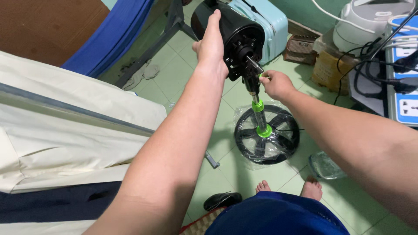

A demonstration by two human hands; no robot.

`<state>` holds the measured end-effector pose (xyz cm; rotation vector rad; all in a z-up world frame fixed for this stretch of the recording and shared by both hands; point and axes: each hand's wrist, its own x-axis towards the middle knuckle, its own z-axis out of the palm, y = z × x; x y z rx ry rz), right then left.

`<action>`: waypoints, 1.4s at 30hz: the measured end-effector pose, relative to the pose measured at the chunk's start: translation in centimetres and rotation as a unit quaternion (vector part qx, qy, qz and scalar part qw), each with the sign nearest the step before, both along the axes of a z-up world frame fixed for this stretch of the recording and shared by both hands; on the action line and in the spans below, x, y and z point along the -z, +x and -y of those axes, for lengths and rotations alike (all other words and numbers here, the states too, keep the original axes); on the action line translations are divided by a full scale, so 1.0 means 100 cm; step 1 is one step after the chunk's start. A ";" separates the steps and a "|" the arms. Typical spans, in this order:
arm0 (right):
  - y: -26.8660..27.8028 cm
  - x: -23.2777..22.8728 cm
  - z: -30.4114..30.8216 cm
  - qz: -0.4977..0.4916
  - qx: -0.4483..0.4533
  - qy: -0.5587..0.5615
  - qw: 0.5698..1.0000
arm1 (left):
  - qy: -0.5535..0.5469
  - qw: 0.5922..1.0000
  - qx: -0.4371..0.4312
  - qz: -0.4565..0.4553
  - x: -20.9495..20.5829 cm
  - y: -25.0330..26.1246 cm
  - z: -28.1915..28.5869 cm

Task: The person assembles a standing fan by attaching the motor housing to the stand, wrapping the power cord, and placing the fan blades and front grill onto the unit. The person handles the motor, blades, and grill components by hand.

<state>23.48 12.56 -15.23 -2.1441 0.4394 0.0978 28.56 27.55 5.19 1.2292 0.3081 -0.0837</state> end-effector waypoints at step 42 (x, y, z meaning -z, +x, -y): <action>-0.027 -0.003 -0.023 0.232 -0.087 0.013 0.969 | 0.223 0.931 0.271 0.101 -0.026 -0.036 -0.009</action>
